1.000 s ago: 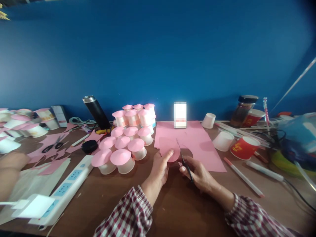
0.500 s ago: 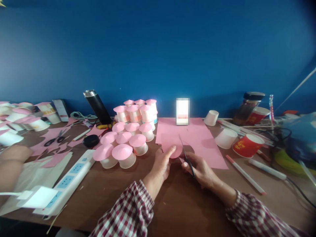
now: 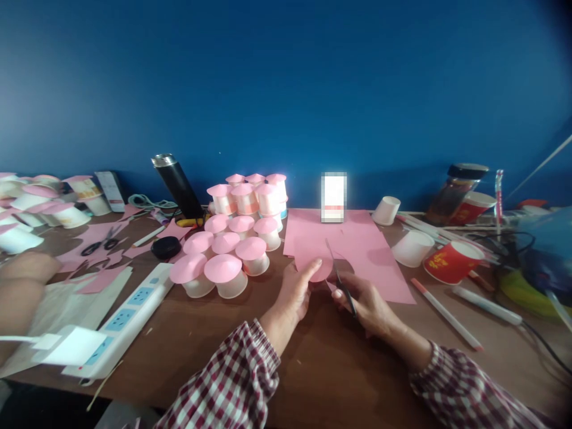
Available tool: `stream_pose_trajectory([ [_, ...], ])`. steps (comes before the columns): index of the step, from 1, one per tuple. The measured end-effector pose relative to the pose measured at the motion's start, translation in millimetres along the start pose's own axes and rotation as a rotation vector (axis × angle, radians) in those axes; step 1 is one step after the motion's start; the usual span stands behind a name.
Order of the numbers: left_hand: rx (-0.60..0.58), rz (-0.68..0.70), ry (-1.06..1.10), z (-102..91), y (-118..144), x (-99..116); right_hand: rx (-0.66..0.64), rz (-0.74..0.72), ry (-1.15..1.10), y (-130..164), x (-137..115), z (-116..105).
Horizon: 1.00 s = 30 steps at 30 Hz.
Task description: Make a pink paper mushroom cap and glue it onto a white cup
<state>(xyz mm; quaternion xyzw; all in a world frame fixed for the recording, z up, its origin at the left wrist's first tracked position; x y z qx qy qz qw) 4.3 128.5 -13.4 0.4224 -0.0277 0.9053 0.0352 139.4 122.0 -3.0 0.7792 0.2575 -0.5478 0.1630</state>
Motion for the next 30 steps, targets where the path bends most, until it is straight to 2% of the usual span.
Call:
stream_pose_trajectory([
  [18,0.052,-0.030,-0.044,-3.7,-0.2,0.1,0.006,0.076,-0.025,-1.0,6.1,0.2],
  [25,0.102,-0.015,-0.069,-3.8,-1.2,1.9,0.010,0.043,0.002,-0.9,1.8,-1.3],
  [30,0.070,-0.018,-0.103,-1.6,-0.5,1.6,0.007,0.030,-0.009,-0.7,-1.1,-1.9],
])
Point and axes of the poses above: each hand's wrist, its own y-axis away from the middle knuckle, its own z-axis out of the palm, x = y × z, the point moved 4 cm from there along -y, towards the middle knuckle, and after that the axes turned 9 degrees about -x, right-handed, at the moved point
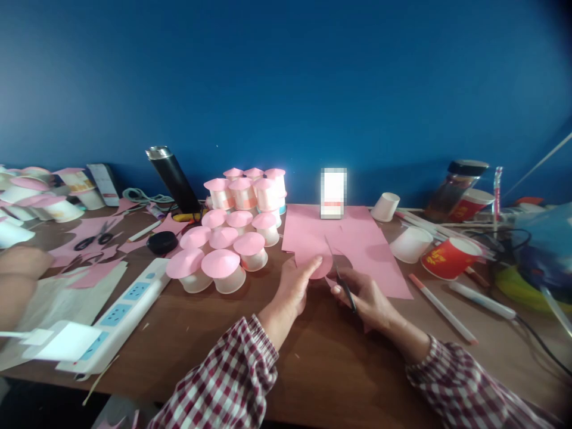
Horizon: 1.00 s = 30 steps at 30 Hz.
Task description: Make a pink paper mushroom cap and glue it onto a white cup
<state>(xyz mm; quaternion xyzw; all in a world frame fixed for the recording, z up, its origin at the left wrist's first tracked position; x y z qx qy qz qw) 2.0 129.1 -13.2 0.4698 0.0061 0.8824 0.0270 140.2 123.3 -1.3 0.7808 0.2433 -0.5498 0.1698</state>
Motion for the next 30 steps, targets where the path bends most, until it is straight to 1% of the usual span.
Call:
stream_pose_trajectory([
  [13,-0.030,-0.009,-0.015,-0.9,-0.5,-0.3,0.003,0.035,-0.025,0.7,2.6,-1.0],
  [18,-0.022,-0.012,-0.017,-0.6,0.0,-1.0,0.009,0.036,-0.029,0.0,5.0,-0.7],
  [23,-0.017,-0.021,-0.009,0.0,-0.3,-0.1,0.015,0.018,-0.011,0.2,2.3,-1.2],
  [30,0.004,-0.028,-0.009,-2.1,-1.7,-1.3,0.026,0.037,-0.013,1.0,5.0,-1.7],
])
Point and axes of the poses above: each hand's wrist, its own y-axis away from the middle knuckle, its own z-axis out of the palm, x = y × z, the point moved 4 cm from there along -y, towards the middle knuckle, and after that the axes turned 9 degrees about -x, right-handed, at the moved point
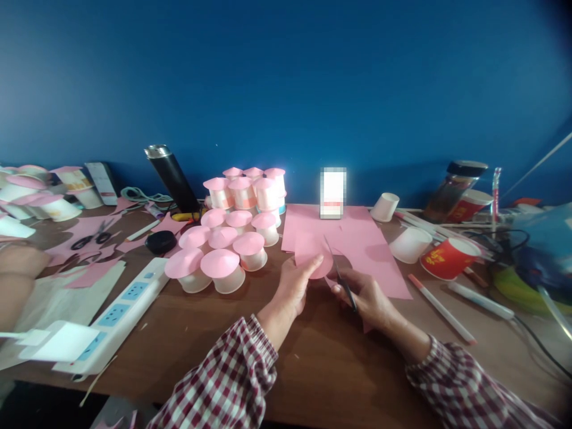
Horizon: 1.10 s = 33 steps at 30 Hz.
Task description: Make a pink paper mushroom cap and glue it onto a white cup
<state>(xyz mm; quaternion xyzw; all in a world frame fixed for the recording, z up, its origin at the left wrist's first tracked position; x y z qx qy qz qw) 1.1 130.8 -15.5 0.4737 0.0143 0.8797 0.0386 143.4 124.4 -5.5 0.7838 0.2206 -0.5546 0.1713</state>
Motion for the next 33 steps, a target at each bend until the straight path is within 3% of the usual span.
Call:
stream_pose_trajectory([
  [24,-0.013,0.004,-0.029,-0.6,0.4,2.6,-0.012,0.012,0.021,-1.5,2.3,-1.5],
  [33,-0.013,-0.014,-0.090,0.5,1.1,1.8,-0.008,-0.058,0.048,-0.8,-3.6,-3.3],
])
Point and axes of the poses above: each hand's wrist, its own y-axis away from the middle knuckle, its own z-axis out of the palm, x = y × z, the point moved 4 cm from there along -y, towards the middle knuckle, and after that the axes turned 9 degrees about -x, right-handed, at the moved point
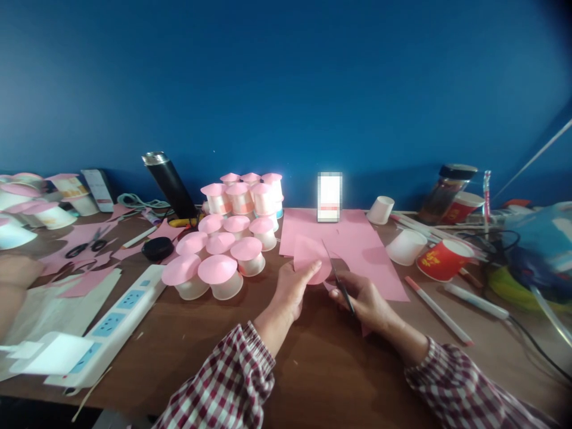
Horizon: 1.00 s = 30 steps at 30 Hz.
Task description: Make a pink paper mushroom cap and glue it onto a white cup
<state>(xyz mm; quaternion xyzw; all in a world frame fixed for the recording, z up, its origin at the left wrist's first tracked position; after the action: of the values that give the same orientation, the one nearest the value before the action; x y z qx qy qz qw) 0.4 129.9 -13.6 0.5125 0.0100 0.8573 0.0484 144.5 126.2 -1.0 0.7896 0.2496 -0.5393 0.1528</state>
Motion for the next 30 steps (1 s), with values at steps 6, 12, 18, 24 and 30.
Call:
stream_pose_trajectory([
  [6,-0.009,-0.003,0.015,1.3,0.3,1.9,-0.007,-0.001,-0.003,-0.1,-3.4,-0.6],
  [12,-0.014,-0.005,0.028,1.7,-0.4,1.6,-0.003,0.009,-0.018,0.2,-5.2,-1.2],
  [18,-0.008,-0.003,0.036,1.1,-0.1,1.7,-0.004,0.015,-0.014,0.0,-3.0,-1.3],
  [24,-0.008,0.011,0.053,1.2,-0.1,2.4,-0.001,0.031,-0.028,0.2,1.6,-1.1],
  [30,0.025,0.001,0.045,0.5,0.5,3.2,0.012,0.037,-0.038,0.7,2.2,-0.9],
])
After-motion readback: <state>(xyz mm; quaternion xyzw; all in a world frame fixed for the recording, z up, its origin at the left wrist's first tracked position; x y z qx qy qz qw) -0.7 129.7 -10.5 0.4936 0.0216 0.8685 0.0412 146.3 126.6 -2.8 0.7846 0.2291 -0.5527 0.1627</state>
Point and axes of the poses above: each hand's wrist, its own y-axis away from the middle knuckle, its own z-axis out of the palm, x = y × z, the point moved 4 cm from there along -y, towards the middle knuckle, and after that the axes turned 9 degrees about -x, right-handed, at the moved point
